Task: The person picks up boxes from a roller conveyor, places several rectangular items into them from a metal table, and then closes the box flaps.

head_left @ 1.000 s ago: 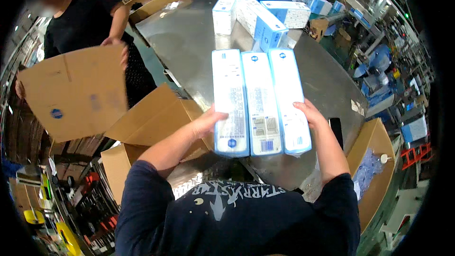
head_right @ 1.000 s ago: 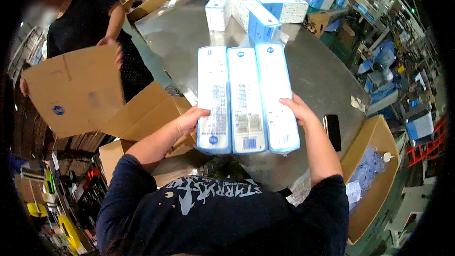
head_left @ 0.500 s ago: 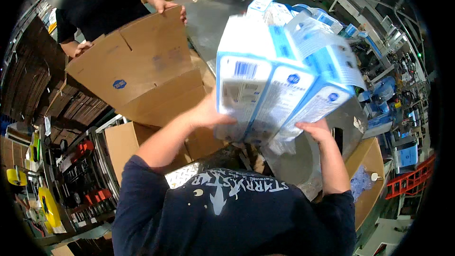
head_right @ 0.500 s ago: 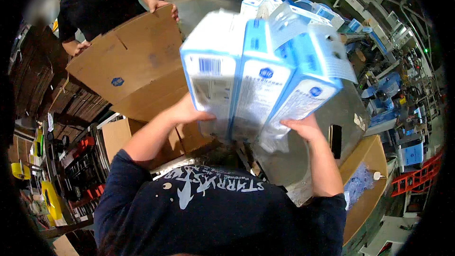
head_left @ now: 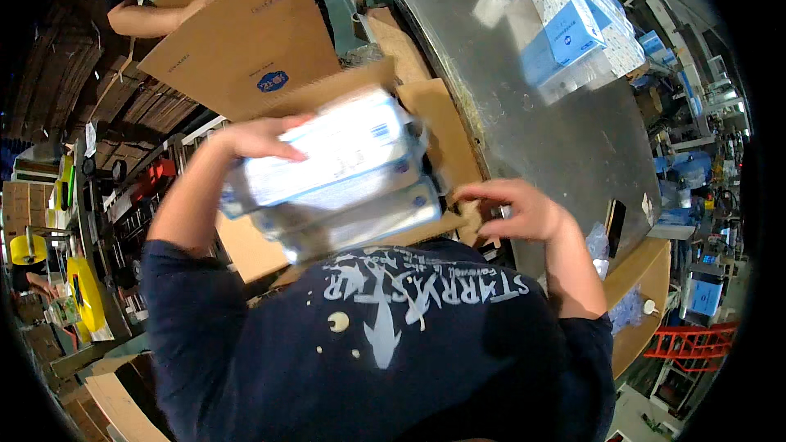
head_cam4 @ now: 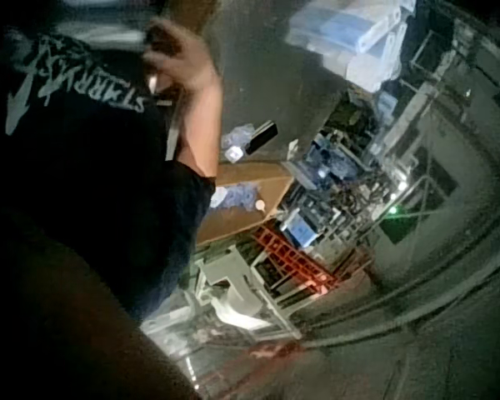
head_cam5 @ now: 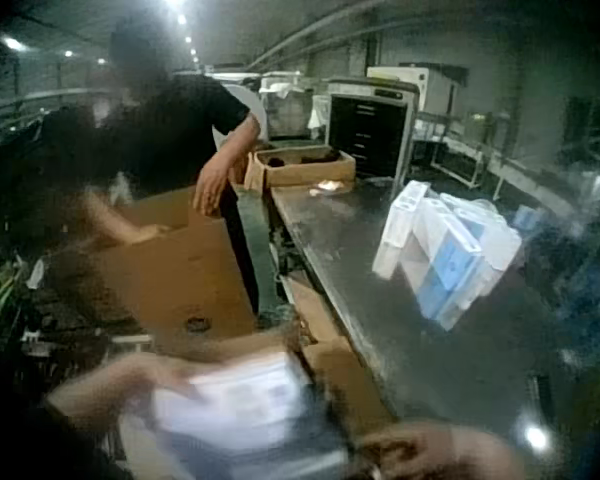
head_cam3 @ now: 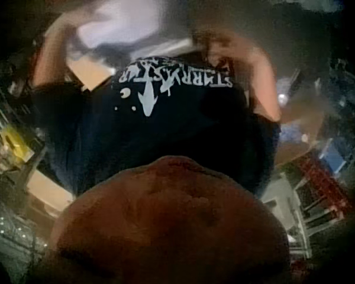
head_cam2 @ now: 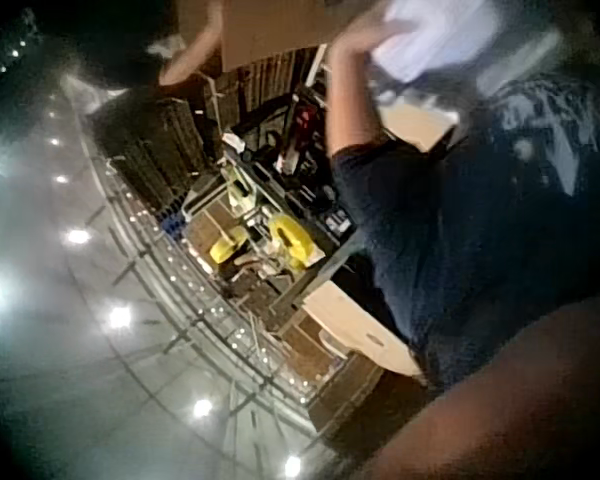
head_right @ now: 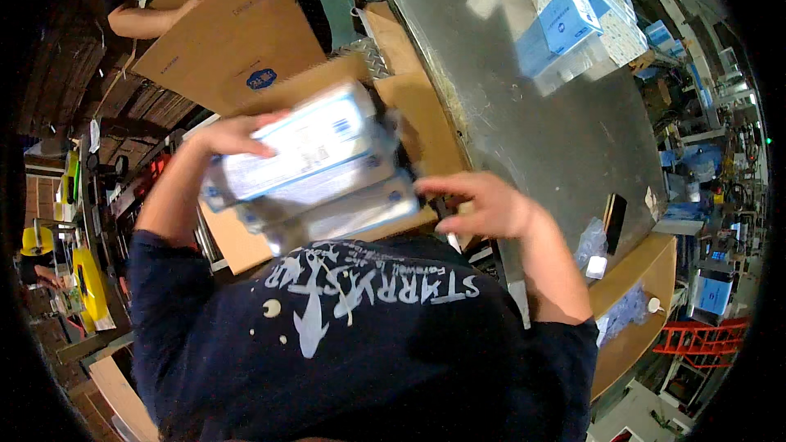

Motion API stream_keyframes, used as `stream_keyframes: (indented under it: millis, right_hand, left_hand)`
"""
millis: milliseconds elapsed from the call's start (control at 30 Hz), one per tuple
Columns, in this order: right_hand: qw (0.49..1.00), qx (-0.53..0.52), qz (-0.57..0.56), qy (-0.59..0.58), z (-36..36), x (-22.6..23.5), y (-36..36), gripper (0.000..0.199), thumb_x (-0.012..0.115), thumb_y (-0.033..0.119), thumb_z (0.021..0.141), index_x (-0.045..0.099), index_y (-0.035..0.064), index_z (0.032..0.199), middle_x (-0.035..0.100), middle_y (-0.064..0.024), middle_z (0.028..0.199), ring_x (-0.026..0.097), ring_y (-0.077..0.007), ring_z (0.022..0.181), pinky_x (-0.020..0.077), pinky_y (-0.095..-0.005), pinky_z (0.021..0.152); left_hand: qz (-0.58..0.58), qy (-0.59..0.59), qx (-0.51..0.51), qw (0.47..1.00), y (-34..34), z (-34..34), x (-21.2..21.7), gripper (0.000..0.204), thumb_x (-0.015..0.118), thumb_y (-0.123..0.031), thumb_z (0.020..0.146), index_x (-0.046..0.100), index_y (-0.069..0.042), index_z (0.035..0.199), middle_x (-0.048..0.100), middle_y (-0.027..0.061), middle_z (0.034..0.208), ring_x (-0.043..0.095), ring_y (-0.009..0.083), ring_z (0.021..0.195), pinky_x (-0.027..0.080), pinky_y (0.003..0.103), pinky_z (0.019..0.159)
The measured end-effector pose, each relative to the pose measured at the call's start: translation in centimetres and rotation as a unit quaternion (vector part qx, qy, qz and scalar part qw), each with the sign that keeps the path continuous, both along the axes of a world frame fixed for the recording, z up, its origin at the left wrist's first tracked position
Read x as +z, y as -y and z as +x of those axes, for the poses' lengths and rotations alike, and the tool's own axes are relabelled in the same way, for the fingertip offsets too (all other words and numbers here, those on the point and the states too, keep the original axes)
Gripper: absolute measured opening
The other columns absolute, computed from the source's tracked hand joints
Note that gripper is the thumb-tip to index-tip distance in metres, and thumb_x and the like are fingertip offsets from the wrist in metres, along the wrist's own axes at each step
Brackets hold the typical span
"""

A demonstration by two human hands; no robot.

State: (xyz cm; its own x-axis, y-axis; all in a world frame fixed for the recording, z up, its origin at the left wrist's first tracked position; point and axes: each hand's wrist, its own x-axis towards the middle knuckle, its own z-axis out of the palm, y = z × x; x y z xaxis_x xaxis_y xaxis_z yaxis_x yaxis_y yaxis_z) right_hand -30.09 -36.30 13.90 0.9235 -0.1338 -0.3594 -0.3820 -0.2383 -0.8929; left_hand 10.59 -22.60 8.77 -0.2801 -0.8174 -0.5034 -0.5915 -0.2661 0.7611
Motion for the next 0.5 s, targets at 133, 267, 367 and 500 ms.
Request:
stream_keyframes:
  millis: [133, 267, 367, 500]
  right_hand:
    - [0.988, -0.151, -0.002, -0.036, 0.6, -1.0, 0.1, 0.050, 0.063, 0.007, 0.074, 0.050, 0.0064, 0.122, 0.058, -0.0094, 0.112, 0.054, -0.0191, 0.103, 0.0439, -0.0309, 0.086]
    - [0.968, -0.055, -0.231, 0.079, -0.4, -3.2, -0.4, 0.049, 0.068, 0.020, 0.075, 0.052, 0.0071, 0.119, 0.053, -0.0164, 0.117, 0.048, -0.0280, 0.111, 0.0388, -0.0363, 0.093]
    - [0.989, -0.135, -0.065, -0.003, -2.5, -3.2, 0.1, 0.047, 0.067, 0.012, 0.075, 0.052, 0.0068, 0.119, 0.057, -0.0131, 0.111, 0.054, -0.0244, 0.104, 0.0415, -0.0330, 0.089]
    - [0.956, -0.290, -0.030, -0.015, -6.7, -3.6, 3.9, 0.042, 0.063, 0.008, 0.079, 0.052, 0.0041, 0.119, 0.059, -0.0069, 0.109, 0.054, -0.0138, 0.098, 0.0447, -0.0278, 0.083]
  left_hand:
    - [0.029, 0.103, 0.062, 0.992, 6.1, -3.2, -9.0, 0.057, 0.052, -0.048, 0.084, 0.045, -0.013, 0.128, 0.051, 0.0128, 0.124, 0.046, 0.0298, 0.114, 0.034, 0.036, 0.097]
    - [-0.079, 0.371, 0.151, 0.913, 8.1, -6.4, -13.5, 0.058, 0.050, -0.046, 0.083, 0.040, -0.014, 0.130, 0.042, 0.0123, 0.131, 0.041, 0.0314, 0.119, 0.028, 0.049, 0.099]
    - [-0.077, 0.443, 0.078, 0.890, 3.8, -7.2, -18.1, 0.093, 0.064, -0.053, 0.069, 0.018, -0.013, 0.140, 0.015, 0.0125, 0.145, 0.016, 0.0303, 0.133, 0.016, 0.061, 0.101]
    - [0.012, 0.417, -0.152, 0.896, 0.7, -6.0, -25.2, 0.081, 0.068, -0.044, 0.069, 0.032, -0.013, 0.135, 0.027, 0.0180, 0.140, 0.026, 0.0330, 0.130, 0.033, 0.050, 0.095]
